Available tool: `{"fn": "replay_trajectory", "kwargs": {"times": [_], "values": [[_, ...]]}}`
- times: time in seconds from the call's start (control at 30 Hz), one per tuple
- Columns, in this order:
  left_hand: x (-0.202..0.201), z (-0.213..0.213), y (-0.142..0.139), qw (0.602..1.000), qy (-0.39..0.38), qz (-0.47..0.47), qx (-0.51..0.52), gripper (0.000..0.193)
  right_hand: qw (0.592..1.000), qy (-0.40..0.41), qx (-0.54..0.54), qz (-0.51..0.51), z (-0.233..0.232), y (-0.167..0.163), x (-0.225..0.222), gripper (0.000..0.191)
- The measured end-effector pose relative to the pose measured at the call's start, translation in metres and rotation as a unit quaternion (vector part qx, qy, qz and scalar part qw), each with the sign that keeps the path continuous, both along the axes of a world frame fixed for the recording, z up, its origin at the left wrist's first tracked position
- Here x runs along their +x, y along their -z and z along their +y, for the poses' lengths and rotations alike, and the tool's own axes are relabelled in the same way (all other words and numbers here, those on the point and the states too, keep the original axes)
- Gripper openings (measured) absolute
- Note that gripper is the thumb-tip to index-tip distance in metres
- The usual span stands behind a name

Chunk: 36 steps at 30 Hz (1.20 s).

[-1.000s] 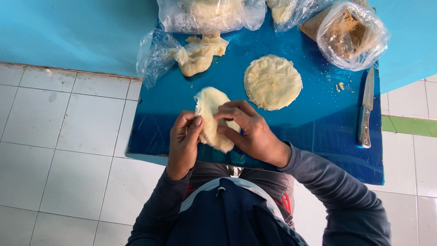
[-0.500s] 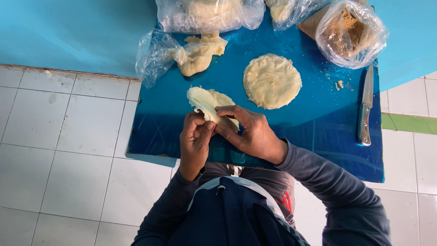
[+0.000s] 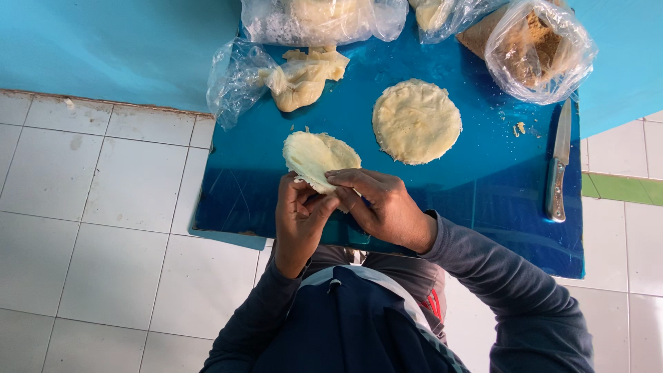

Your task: The person sits at a small blue table and shapes dough by hand, stretching and pressing pieces of dough and using a plastic sheet to flatten them into round flat discs. The person works the dough pieces one at a time, setting finished discs on the table beside plastic bags of dough and a brown powdery ingredient.

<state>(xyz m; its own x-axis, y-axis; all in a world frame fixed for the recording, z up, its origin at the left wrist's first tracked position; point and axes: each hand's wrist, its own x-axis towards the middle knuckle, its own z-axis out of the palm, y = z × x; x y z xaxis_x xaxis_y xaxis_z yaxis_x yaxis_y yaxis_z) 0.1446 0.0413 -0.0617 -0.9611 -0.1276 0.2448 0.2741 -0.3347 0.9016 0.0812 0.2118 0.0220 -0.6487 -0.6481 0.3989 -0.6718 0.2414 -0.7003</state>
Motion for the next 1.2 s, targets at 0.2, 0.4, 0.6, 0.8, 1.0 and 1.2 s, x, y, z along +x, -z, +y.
{"fn": "replay_trajectory", "kwargs": {"times": [0.2, 0.4, 0.6, 0.8, 1.0, 1.2], "values": [[-0.001, -0.004, 0.009, 1.000, -0.006, -0.025, -0.001, 0.056, 0.998, 0.001, 0.023, -0.053, -0.001, 0.005, -0.002, 0.022], [0.000, -0.016, 0.014, 0.995, -0.011, -0.020, 0.094, 0.060, 0.999, -0.044, -0.004, 0.004, -0.005, 0.007, -0.004, 0.017], [-0.009, -0.035, 0.011, 0.964, 0.062, -0.155, 0.208, 0.057, 0.997, -0.007, 0.033, 0.069, -0.010, 0.013, 0.012, 0.021], [0.003, -0.026, 0.018, 0.927, 0.105, -0.046, 0.358, 0.036, 0.976, 0.155, -0.083, -0.127, -0.004, 0.017, -0.016, 0.038], [0.001, -0.028, 0.015, 0.905, 0.180, 0.008, 0.386, 0.054, 0.741, 0.004, -0.318, -0.591, 0.005, 0.009, -0.019, 0.049], [-0.019, -0.038, -0.001, 0.916, 0.235, 0.014, 0.324, 0.066, 0.915, 0.034, -0.193, -0.353, 0.023, -0.006, -0.038, 0.028]]}}
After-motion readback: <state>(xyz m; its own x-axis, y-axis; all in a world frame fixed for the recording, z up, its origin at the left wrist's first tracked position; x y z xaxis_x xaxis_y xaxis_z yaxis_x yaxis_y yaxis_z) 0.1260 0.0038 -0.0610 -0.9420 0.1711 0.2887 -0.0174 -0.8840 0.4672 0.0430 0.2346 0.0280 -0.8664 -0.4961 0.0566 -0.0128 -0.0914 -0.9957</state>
